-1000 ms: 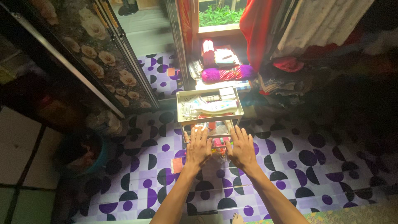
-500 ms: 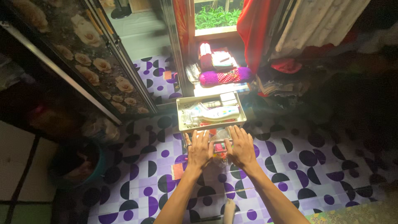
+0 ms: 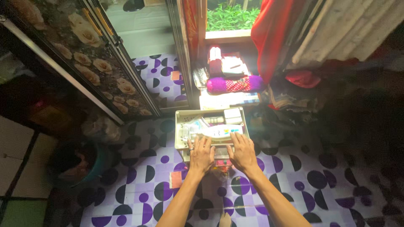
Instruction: The person removes various items from a small plastic storage shelf, including a bottle, a pop-it toy, a face mask pack, a small white box, and a hairbrush, placing them on the floor. Then the person detaches the four metal legs from the shelf base and gathers them together.
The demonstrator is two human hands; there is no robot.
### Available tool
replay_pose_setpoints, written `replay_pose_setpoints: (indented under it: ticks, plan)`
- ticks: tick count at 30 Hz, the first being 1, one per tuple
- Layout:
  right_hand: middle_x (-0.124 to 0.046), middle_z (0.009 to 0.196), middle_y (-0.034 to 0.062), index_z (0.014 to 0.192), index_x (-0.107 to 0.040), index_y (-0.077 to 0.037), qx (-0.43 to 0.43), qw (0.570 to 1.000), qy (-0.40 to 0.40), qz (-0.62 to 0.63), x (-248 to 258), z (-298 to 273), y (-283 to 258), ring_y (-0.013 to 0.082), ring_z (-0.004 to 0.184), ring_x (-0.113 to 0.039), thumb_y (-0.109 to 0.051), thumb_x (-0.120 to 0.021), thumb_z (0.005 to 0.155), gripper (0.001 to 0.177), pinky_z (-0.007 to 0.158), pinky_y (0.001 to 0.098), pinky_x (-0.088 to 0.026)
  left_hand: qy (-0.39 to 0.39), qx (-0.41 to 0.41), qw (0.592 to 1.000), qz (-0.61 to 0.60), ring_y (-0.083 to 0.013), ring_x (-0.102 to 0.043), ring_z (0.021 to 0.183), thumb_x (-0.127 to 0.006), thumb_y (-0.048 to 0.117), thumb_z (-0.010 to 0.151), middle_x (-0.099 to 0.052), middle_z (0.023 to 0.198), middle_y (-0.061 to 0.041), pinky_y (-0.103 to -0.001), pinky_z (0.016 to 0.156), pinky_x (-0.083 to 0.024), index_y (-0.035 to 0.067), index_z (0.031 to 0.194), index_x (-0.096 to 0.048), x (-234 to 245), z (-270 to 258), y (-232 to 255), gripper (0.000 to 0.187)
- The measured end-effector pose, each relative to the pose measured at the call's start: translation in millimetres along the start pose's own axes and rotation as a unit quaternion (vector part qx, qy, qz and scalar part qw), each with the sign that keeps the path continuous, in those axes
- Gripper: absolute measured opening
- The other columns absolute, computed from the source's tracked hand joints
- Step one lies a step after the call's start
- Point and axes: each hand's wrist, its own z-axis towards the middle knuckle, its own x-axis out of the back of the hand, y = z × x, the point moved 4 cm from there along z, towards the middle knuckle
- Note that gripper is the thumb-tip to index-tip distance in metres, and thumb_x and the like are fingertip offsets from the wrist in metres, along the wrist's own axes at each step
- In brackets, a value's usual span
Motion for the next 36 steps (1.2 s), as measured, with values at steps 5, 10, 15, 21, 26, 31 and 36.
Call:
replay_pose_setpoints:
  ticks: [5,10,15,21,26,31,36]
  plan:
    - [-0.059,0.136,0.0173,0.137,-0.056,-0.004,0.021,1.0,-0.008,0.002,-17,25,15,0.0331,0.127,-0.052,-0.03,-0.066,0.089,0.056,0.104,0.0494,-0.038,-0.004,0.016,1.0,0.017,-0.0444,-0.041,0.137,-0.066,0.03,0.091,-0.057,0.137,-0.019,-0.067,0.116,-0.019,0.006,0.137,-0.059,-31,20,-9,0.053]
    - [-0.057,0.139,0.0155,0.137,-0.055,-0.005,0.012,0.998,-0.062,0.002,-38,40,26,0.0322,0.127,-0.052,-0.032,-0.067,0.087,0.058,0.105,0.0493,-0.039,-0.026,0.023,0.998,0.045,-0.0447,-0.038,0.14,-0.07,0.031,0.088,-0.052,0.142,-0.021,-0.068,0.116,-0.019,0.005,0.137,-0.057,-54,36,-18,0.057]
    - [-0.053,0.142,0.0194,0.138,-0.053,-0.004,0.038,0.997,-0.06,-0.006,-54,51,33,0.0382,0.133,-0.045,-0.032,-0.071,0.084,0.063,0.106,0.0531,-0.035,-0.057,0.028,0.996,0.055,-0.0453,-0.035,0.142,-0.075,0.032,0.083,-0.047,0.148,-0.022,-0.067,0.117,-0.018,0.006,0.141,-0.052,-67,51,-24,0.068]
    - [-0.05,0.147,0.0155,0.14,-0.051,-0.01,0.016,0.992,-0.127,-0.003,-68,59,41,0.0343,0.14,-0.041,-0.034,-0.073,0.084,0.065,0.113,0.0538,-0.033,-0.128,0.033,0.99,0.055,-0.0426,-0.032,0.146,-0.078,0.036,0.08,-0.045,0.15,-0.019,-0.067,0.119,-0.014,0.008,0.147,-0.045,-79,63,-30,0.08]
    - [-0.048,0.148,0.0151,0.142,-0.049,-0.012,0.019,0.99,-0.141,-0.012,-76,62,45,0.0334,0.143,-0.038,-0.035,-0.077,0.08,0.072,0.112,0.0587,-0.031,-0.168,0.044,0.984,0.049,-0.0421,-0.03,0.147,-0.082,0.038,0.078,-0.043,0.154,-0.017,-0.065,0.12,-0.013,0.012,0.153,-0.039,-85,67,-34,0.09]
    - [-0.045,0.15,0.0142,0.146,-0.046,-0.014,0.01,0.986,-0.168,-0.014,-87,73,51,0.0327,0.143,-0.034,-0.038,-0.082,0.074,0.083,0.113,0.0641,-0.024,-0.203,0.045,0.977,0.04,-0.0401,-0.032,0.147,-0.086,0.039,0.074,-0.044,0.153,-0.013,-0.066,0.12,-0.014,0.014,0.154,-0.038,-88,82,-38,0.096]
    - [-0.048,0.15,0.0101,0.148,-0.045,-0.016,0.01,0.978,-0.209,-0.007,-91,81,58,0.0287,0.143,-0.04,-0.046,-0.083,0.073,0.09,0.118,0.0656,-0.023,-0.191,0.029,0.981,0.026,-0.0299,-0.047,0.138,-0.087,0.031,0.074,-0.054,0.141,-0.009,-0.067,0.121,-0.018,0.012,0.151,-0.043,-86,81,-37,0.09]
